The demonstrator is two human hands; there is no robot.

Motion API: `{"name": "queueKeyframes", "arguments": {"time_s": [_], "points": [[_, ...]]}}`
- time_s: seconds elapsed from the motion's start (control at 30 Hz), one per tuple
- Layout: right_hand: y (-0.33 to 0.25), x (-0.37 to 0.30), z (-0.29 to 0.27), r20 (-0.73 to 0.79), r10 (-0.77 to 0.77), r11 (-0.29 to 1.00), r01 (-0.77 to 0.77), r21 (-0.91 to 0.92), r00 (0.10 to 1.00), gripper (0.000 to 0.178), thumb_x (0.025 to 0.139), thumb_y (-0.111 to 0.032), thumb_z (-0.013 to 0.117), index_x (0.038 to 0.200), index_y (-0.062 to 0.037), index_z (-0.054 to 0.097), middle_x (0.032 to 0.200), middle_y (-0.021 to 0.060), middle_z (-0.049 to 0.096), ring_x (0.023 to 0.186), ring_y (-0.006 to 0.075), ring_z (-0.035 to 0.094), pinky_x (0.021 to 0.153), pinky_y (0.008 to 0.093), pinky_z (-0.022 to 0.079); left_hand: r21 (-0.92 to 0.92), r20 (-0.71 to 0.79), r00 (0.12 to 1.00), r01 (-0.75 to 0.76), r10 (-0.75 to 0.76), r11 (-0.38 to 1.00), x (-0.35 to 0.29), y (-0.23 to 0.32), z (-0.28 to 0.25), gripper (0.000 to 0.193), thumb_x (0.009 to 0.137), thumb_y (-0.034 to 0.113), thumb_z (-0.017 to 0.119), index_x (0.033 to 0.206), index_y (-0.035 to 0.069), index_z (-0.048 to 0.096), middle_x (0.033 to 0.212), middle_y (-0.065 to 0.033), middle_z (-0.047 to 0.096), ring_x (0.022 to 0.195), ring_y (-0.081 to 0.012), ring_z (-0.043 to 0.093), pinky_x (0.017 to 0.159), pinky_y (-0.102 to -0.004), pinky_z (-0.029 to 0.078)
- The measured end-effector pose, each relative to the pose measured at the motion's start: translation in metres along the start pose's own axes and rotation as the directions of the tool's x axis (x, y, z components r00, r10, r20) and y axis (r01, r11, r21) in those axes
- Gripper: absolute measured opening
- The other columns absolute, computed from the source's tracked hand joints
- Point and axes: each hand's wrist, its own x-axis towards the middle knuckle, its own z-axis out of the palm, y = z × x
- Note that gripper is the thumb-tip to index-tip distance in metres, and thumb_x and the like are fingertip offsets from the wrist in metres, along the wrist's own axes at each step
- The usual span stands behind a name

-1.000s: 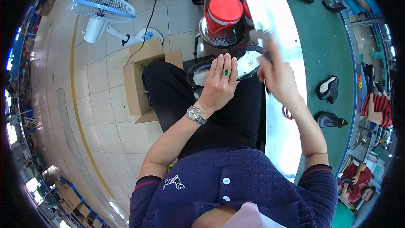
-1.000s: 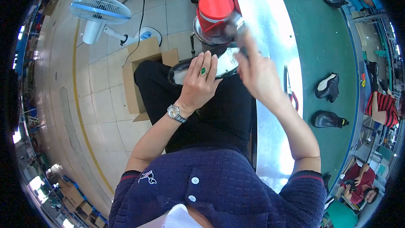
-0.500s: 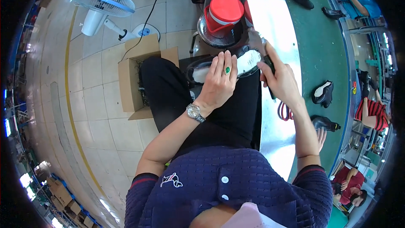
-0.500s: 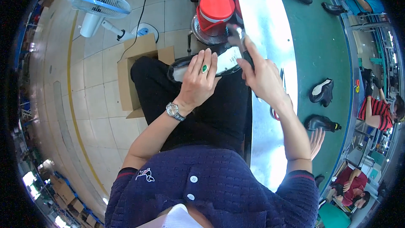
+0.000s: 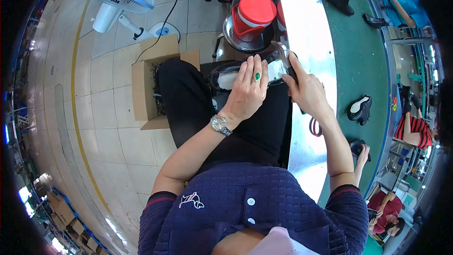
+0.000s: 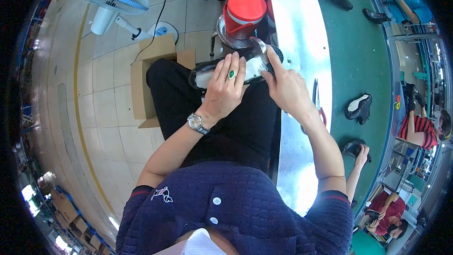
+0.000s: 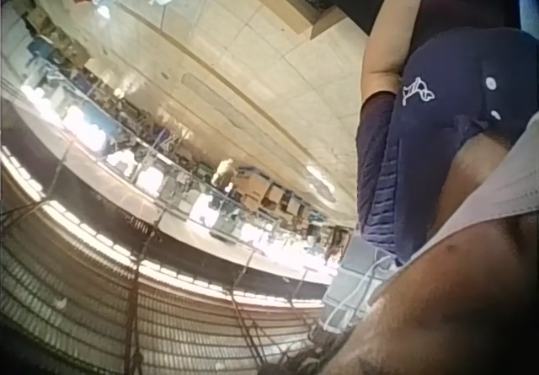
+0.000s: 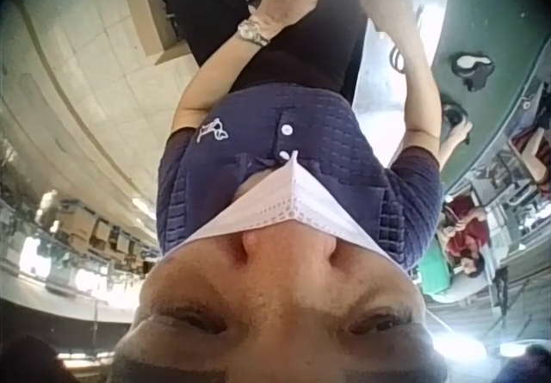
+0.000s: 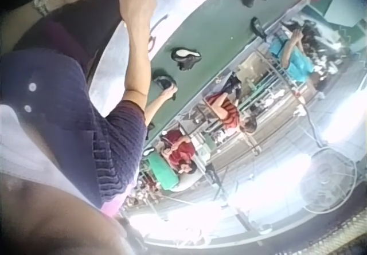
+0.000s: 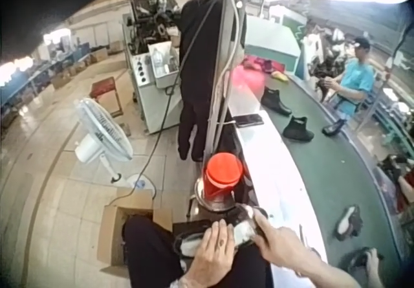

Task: Assemble and inspect leather shoes using various hand tools.

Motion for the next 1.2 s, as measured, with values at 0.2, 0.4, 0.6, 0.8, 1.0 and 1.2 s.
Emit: {"name": "queueKeyframes", "arguments": {"time_s": [0.2,0.4,0.6,0.8,1.0,1.2], "points": [[-0.004,-0.01,0.015,-0.149,-0.094,0.995,0.09,-0.033,0.984,0.063,0.094,-0.017,0.055,0.149,-0.011,0.025,0.066,0.0218,0.064,0.061,0.0418,0.064,0.058,0.0486,0.051,-0.046,-0.041,0.999,0.016,-0.018,0.999,-0.003,0.003,0.002,0.059,0.074,0.012,0.07,0.125,-0.012,0.052,0.126,-0.0268,0.053,0.122,-0.0392,0.05,0.106,-0.0448,0.038],[-0.021,-0.014,0.004,-0.085,-0.159,0.979,0.146,-0.143,0.984,0.062,0.095,-0.017,0.053,0.15,-0.0128,0.025,0.062,0.0213,0.063,0.057,0.0399,0.063,0.056,0.0482,0.05,-0.073,-0.102,0.995,-0.008,0.001,0.997,-0.003,0.001,0.001,0.036,0.081,0.003,0.057,0.112,-0.014,0.058,0.115,-0.0248,0.054,0.115,-0.0425,0.054,0.103,-0.0464,0.042],[-0.012,-0.014,0.009,0.032,-0.036,0.986,0.041,-0.161,0.999,0.059,0.096,-0.018,0.052,0.149,-0.0134,0.027,0.063,0.0195,0.063,0.058,0.0386,0.065,0.059,0.0469,0.052,-0.248,-0.065,0.991,0.099,-0.118,0.964,0.008,-0.004,-0.013,0.047,0.072,0.01,0.074,0.113,-0.009,0.059,0.117,-0.023,0.055,0.117,-0.0395,0.052,0.101,-0.0434,0.043],[-0.011,-0.022,-0.018,0.503,-0.133,0.712,-0.271,0.648,0.854,0.055,0.101,-0.013,0.047,0.15,-0.0063,0.023,0.106,0.0142,0.066,0.088,0.0222,0.068,0.083,0.0328,0.052,-0.57,0.312,0.923,0.37,-0.223,0.733,0.021,-0.051,-0.041,0.039,0.085,0.011,0.065,0.121,-0.003,0.057,0.098,-0.0198,0.068,0.097,-0.0342,0.065,0.084,-0.039,0.051],[-0.018,-0.016,-0.004,0.627,-0.077,0.659,-0.432,0.615,0.775,0.052,0.101,-0.012,0.047,0.148,-0.0053,0.025,0.091,0.0105,0.064,0.077,0.0172,0.065,0.068,0.0299,0.053,-0.599,0.456,0.857,0.494,-0.239,0.63,0.024,-0.054,-0.047,0.05,0.086,0.013,0.065,0.13,-0.004,0.048,0.104,-0.0231,0.067,0.101,-0.0357,0.063,0.087,-0.0406,0.05],[-0.028,-0.037,0.006,0.42,-0.072,0.88,-0.14,0.454,0.905,0.053,0.101,-0.011,0.047,0.147,0.0003,0.024,0.072,0.0065,0.058,0.061,0.0142,0.06,0.06,0.0286,0.049,-0.184,0.071,0.993,0.109,-0.097,0.977,-0.013,-0.024,-0.032,0.046,0.078,0.007,0.054,0.119,-0.014,0.054,0.115,-0.0213,0.058,0.112,-0.0308,0.051,0.109,-0.0409,0.033]]}}
